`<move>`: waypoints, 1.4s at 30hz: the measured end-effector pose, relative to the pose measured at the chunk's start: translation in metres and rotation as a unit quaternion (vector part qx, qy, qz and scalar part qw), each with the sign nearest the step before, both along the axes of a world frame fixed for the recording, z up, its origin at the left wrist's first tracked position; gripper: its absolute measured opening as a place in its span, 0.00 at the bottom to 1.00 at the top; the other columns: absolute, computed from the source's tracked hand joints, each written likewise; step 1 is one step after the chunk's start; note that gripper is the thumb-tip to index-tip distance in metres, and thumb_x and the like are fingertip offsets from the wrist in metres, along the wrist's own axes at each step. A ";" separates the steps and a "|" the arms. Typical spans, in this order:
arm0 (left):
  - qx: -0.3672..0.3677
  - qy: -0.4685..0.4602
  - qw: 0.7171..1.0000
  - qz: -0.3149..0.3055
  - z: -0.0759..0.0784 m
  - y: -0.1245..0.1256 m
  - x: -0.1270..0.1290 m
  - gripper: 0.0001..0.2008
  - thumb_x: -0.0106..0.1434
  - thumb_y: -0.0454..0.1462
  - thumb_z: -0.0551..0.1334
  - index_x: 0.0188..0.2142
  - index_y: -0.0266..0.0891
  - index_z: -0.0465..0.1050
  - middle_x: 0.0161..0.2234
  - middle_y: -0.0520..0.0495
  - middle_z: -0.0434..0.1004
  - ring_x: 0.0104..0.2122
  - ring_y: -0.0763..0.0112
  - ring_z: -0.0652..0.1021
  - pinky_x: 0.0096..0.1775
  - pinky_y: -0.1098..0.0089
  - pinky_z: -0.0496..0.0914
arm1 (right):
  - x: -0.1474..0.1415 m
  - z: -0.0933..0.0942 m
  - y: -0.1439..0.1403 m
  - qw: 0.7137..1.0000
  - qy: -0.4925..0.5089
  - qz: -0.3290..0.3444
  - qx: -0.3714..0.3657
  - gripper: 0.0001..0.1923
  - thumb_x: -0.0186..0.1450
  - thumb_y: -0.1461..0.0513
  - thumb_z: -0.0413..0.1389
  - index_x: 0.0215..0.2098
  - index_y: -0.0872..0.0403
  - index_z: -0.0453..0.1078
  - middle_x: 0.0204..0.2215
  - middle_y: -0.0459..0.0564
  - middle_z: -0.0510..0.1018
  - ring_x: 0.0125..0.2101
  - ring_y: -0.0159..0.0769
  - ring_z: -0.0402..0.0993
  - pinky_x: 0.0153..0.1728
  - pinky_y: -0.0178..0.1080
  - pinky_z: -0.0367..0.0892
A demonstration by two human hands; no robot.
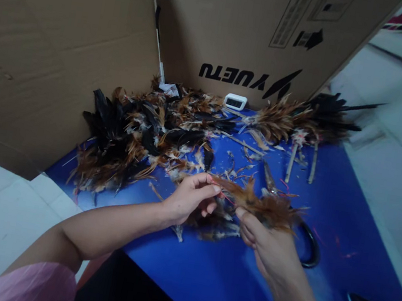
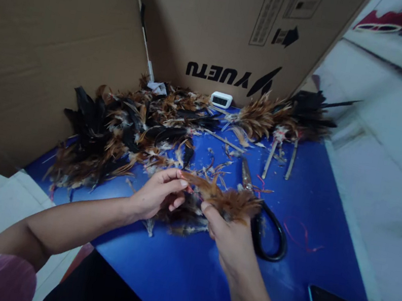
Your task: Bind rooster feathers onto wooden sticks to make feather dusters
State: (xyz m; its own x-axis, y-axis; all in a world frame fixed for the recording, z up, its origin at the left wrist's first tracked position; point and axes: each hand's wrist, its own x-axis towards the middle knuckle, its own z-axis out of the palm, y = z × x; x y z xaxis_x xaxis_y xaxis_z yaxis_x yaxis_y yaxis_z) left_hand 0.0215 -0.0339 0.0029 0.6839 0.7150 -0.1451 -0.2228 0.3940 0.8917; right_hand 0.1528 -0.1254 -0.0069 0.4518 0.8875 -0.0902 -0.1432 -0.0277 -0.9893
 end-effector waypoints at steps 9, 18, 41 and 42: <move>0.031 0.017 0.999 0.015 -0.003 0.000 0.001 0.11 0.55 0.40 0.63 0.29 0.36 0.64 0.27 0.53 0.71 0.16 0.84 0.67 0.16 0.80 0.60 | -0.002 0.011 0.003 0.995 0.098 -0.030 -0.002 0.15 0.52 0.61 0.60 0.20 0.52 0.55 0.11 0.32 0.47 0.12 0.21 0.40 0.12 0.30 0.38; 0.095 0.057 0.993 0.038 -0.003 0.005 -0.001 0.12 0.55 0.43 0.62 0.30 0.36 0.65 0.27 0.52 0.72 0.17 0.83 0.67 0.17 0.79 0.61 | 0.006 0.017 0.003 0.980 0.152 -0.114 0.056 0.19 0.52 0.65 0.61 0.18 0.52 0.51 0.11 0.32 0.47 0.11 0.20 0.40 0.11 0.29 0.39; 0.314 0.112 0.918 -0.214 0.058 0.015 0.118 0.03 0.55 0.33 0.60 0.31 0.33 0.68 0.25 0.49 0.74 0.17 0.82 0.71 0.18 0.81 0.63 | -0.020 0.032 -0.020 0.921 -0.056 0.375 0.094 0.02 0.55 0.63 0.58 0.28 0.51 0.73 0.27 0.44 0.78 0.26 0.32 0.72 0.32 0.34 0.71; 0.313 0.121 0.910 -0.242 0.058 0.012 0.125 0.04 0.55 0.32 0.60 0.32 0.34 0.68 0.25 0.49 0.74 0.17 0.81 0.72 0.18 0.80 0.63 | -0.019 0.033 -0.020 0.920 -0.058 0.377 0.090 0.03 0.55 0.63 0.58 0.29 0.51 0.74 0.27 0.45 0.78 0.26 0.32 0.72 0.32 0.34 0.71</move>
State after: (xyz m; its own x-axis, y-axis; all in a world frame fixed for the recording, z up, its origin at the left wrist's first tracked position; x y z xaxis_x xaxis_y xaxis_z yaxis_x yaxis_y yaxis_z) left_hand 0.1464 -0.0214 0.0607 0.9428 0.3332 -0.0003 0.0741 -0.2088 0.9751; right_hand 0.1340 -0.1455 0.0263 -0.3010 0.9485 0.0983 -0.0442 0.0891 -0.9950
